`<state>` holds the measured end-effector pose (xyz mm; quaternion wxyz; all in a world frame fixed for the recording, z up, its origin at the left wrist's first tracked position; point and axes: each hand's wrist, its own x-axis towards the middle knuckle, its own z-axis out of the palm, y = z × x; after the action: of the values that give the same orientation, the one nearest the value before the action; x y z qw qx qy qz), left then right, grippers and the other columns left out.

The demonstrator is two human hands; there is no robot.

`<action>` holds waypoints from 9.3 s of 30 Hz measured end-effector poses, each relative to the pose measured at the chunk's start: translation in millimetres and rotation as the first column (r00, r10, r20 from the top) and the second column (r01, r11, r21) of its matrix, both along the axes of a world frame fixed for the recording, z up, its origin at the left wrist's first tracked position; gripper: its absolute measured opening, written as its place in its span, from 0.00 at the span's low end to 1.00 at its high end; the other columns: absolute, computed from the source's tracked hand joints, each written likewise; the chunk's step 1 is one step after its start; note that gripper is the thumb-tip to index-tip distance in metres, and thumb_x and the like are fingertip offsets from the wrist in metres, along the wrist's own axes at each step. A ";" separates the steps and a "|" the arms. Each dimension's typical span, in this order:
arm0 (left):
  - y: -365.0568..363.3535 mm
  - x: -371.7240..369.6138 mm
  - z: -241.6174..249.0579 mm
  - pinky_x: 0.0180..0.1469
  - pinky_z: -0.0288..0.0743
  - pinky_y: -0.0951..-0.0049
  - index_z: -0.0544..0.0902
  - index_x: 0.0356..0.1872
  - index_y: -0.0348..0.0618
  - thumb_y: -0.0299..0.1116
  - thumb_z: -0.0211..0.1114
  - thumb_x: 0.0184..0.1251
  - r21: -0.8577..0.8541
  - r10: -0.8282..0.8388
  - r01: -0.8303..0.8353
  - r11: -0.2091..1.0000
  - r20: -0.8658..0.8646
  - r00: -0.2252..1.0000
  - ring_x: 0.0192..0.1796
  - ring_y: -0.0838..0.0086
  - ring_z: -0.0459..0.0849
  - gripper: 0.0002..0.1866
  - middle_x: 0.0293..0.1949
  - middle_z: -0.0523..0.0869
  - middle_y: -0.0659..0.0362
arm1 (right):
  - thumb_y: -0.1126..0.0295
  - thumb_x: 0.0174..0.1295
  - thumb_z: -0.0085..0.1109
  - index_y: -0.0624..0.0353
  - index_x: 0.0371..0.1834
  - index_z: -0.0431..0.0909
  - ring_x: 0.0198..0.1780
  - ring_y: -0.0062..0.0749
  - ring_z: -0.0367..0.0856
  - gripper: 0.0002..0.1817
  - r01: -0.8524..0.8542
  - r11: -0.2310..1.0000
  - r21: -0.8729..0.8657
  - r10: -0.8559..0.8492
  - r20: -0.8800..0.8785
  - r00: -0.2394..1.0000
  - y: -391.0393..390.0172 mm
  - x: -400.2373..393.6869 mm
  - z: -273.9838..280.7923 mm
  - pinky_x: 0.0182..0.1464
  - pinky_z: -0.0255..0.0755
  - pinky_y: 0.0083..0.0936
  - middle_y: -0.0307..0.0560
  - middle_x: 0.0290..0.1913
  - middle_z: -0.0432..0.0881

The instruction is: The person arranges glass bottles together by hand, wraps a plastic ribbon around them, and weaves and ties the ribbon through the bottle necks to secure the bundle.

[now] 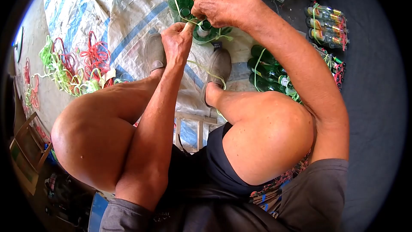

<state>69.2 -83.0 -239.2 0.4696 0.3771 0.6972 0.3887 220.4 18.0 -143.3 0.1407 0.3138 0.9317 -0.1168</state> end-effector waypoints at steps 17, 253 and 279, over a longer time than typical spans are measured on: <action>-0.5 -0.7 3.6 0.33 0.76 0.67 0.91 0.36 0.29 0.41 0.74 0.69 0.103 -0.077 0.076 0.992 0.005 0.997 0.27 0.73 0.82 0.19 0.23 0.87 0.53 | 0.72 0.53 0.69 0.53 0.30 0.90 0.56 0.38 0.79 0.03 -0.102 0.970 0.220 0.109 -0.020 0.994 -4.8 6.8 15.1 0.57 0.76 0.37 0.39 0.46 0.81; 80.8 -49.3 0.7 0.24 0.54 0.77 0.93 0.35 0.44 0.47 0.75 0.73 -0.010 -0.376 0.390 0.921 0.241 0.895 0.21 0.86 0.64 0.16 0.20 0.73 0.73 | 0.59 0.61 0.66 0.63 0.32 0.88 0.38 0.56 0.89 0.15 0.693 0.666 -0.277 -0.741 -0.137 0.658 -9.9 29.5 21.6 0.45 0.81 0.45 0.60 0.32 0.88; 82.9 -62.5 13.0 0.32 0.62 0.78 0.90 0.56 0.41 0.37 0.64 0.74 -0.152 -0.385 0.499 0.853 0.461 0.799 0.28 0.84 0.69 0.17 0.28 0.74 0.72 | 0.67 0.64 0.57 0.58 0.36 0.87 0.37 0.56 0.89 0.10 0.721 0.676 -0.149 -0.730 -0.266 0.630 -8.7 43.9 -14.3 0.44 0.83 0.50 0.59 0.32 0.88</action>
<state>6.7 -0.1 -226.2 0.7309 0.3728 0.5185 0.2407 264.4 9.3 -157.6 -0.0585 0.6378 0.7348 -0.2232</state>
